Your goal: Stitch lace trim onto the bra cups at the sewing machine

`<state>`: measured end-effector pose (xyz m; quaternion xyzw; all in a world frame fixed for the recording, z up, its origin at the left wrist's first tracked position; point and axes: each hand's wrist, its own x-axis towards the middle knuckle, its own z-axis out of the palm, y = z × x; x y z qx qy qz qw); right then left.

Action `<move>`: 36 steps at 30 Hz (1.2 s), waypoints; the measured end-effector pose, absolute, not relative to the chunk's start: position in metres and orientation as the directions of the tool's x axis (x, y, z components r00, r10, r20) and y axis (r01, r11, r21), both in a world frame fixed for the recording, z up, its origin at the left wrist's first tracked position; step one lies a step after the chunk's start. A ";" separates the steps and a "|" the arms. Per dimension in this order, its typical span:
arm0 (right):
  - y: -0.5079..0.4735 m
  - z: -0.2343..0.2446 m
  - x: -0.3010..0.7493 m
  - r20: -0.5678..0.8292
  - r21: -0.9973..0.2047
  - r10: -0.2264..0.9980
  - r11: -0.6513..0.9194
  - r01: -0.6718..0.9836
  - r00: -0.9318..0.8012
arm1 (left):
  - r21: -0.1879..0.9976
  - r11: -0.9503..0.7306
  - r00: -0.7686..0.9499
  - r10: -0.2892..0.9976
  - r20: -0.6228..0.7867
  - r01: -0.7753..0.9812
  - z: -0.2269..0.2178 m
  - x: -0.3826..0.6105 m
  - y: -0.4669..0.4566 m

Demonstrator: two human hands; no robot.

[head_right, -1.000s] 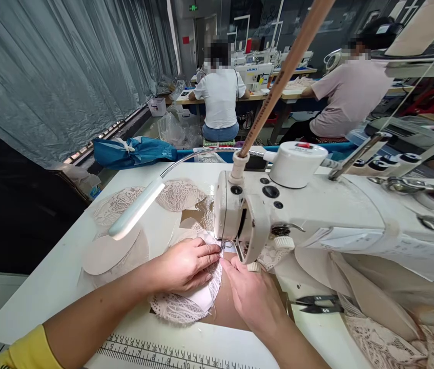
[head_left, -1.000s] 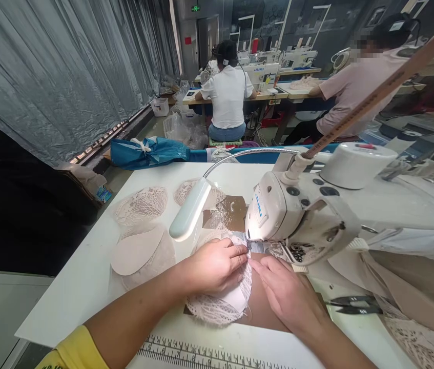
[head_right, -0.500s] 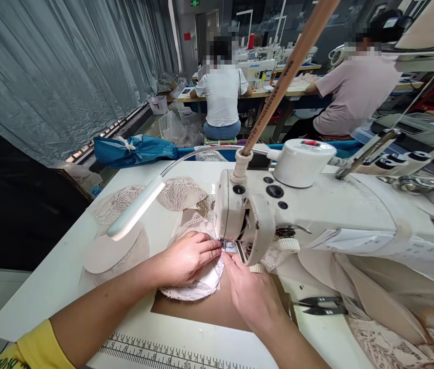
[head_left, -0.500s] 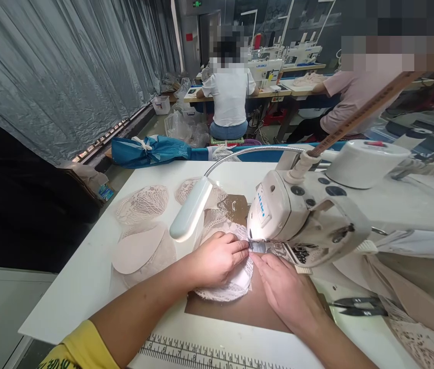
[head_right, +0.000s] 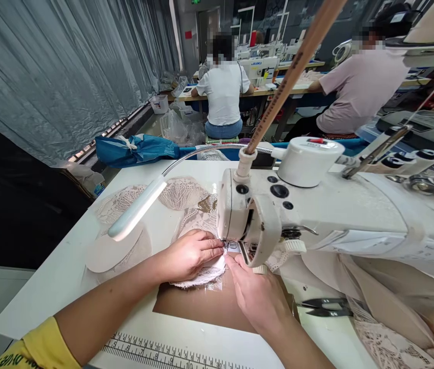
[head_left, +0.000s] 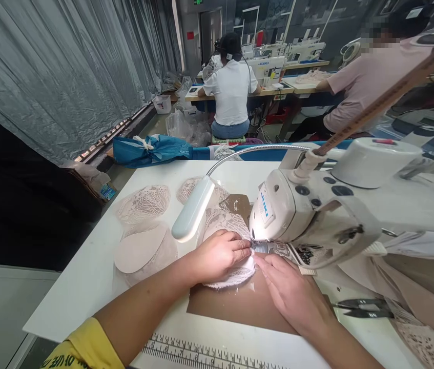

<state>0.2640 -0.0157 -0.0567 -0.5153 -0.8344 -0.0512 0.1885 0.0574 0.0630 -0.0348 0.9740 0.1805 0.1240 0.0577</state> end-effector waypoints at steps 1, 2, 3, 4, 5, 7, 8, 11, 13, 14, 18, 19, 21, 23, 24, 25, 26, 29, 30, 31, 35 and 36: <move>-0.016 -0.057 0.264 0.365 -0.121 0.844 0.462 0.879 -0.393 | 0.169 -0.925 0.902 0.372 0.217 0.341 -0.034 0.057 0.063; -0.016 -0.057 0.264 0.366 -0.127 0.845 0.460 0.879 -0.389 | 0.179 -0.921 0.900 0.380 0.215 0.346 -0.034 0.057 0.063; -0.016 -0.057 0.264 0.369 -0.130 0.845 0.460 0.878 -0.388 | 0.187 -0.917 0.896 0.388 0.215 0.352 -0.033 0.057 0.064; -0.016 -0.057 0.264 0.374 -0.127 0.842 0.462 0.878 -0.389 | 0.194 -0.914 0.892 0.395 0.219 0.357 -0.032 0.057 0.064; -0.016 -0.058 0.264 0.376 -0.121 0.839 0.465 0.877 -0.393 | 0.199 -0.911 0.889 0.400 0.222 0.360 -0.031 0.057 0.063; -0.015 -0.058 0.264 0.377 -0.100 0.837 0.464 0.880 -0.398 | 0.203 -0.909 0.885 0.405 0.228 0.364 -0.030 0.057 0.064; -0.015 -0.058 0.264 0.381 -0.088 0.834 0.461 0.883 -0.398 | 0.205 -0.908 0.884 0.408 0.230 0.366 -0.030 0.057 0.064; -0.014 -0.058 0.263 0.393 -0.059 0.827 0.459 0.886 -0.402 | 0.204 -0.903 0.877 0.420 0.236 0.378 -0.030 0.057 0.066; -0.013 -0.059 0.262 0.394 -0.045 0.823 0.461 0.886 -0.409 | 0.200 -0.898 0.870 0.433 0.236 0.392 -0.031 0.057 0.068; -0.013 -0.059 0.261 0.392 -0.040 0.823 0.462 0.886 -0.411 | 0.198 -0.895 0.867 0.440 0.235 0.401 -0.032 0.057 0.068; -0.013 -0.058 0.261 0.407 -0.029 0.814 0.466 0.885 -0.415 | 0.180 -0.886 0.854 0.461 0.240 0.427 -0.034 0.055 0.069; -0.014 -0.057 0.261 0.411 -0.024 0.809 0.470 0.882 -0.420 | 0.175 -0.886 0.853 0.461 0.244 0.428 -0.034 0.055 0.069; -0.015 -0.055 0.262 0.406 -0.019 0.803 0.485 0.875 -0.436 | 0.166 -0.891 0.855 0.452 0.254 0.422 -0.033 0.054 0.068; -0.016 -0.053 0.262 0.390 -0.024 0.801 0.502 0.864 -0.454 | 0.159 -0.901 0.865 0.432 0.256 0.403 -0.031 0.054 0.066; -0.016 -0.053 0.262 0.382 -0.030 0.800 0.511 0.859 -0.463 | 0.156 -0.907 0.871 0.420 0.255 0.391 -0.029 0.053 0.065; -0.016 -0.052 0.262 0.376 -0.035 0.800 0.517 0.855 -0.468 | 0.155 -0.912 0.878 0.407 0.251 0.379 -0.028 0.053 0.065; -0.016 -0.051 0.262 0.374 -0.038 0.799 0.520 0.853 -0.470 | 0.154 -0.917 0.884 0.397 0.246 0.369 -0.027 0.053 0.064; -0.017 -0.052 0.261 0.375 -0.032 0.801 0.514 0.857 -0.466 | 0.154 -0.920 0.889 0.388 0.245 0.360 -0.027 0.054 0.064; -0.017 -0.052 0.261 0.380 -0.025 0.802 0.507 0.862 -0.460 | 0.150 -0.920 0.887 0.388 0.249 0.361 -0.027 0.054 0.064; -0.017 -0.053 0.260 0.385 -0.016 0.803 0.499 0.866 -0.455 | 0.147 -0.921 0.886 0.388 0.254 0.362 -0.028 0.055 0.063; -0.016 -0.053 0.257 0.407 0.016 0.806 0.464 0.886 -0.429 | 0.144 -0.920 0.882 0.390 0.265 0.364 -0.030 0.056 0.061; -0.016 -0.053 0.256 0.412 0.020 0.808 0.454 0.891 -0.421 | 0.151 -0.920 0.882 0.390 0.263 0.362 -0.030 0.056 0.060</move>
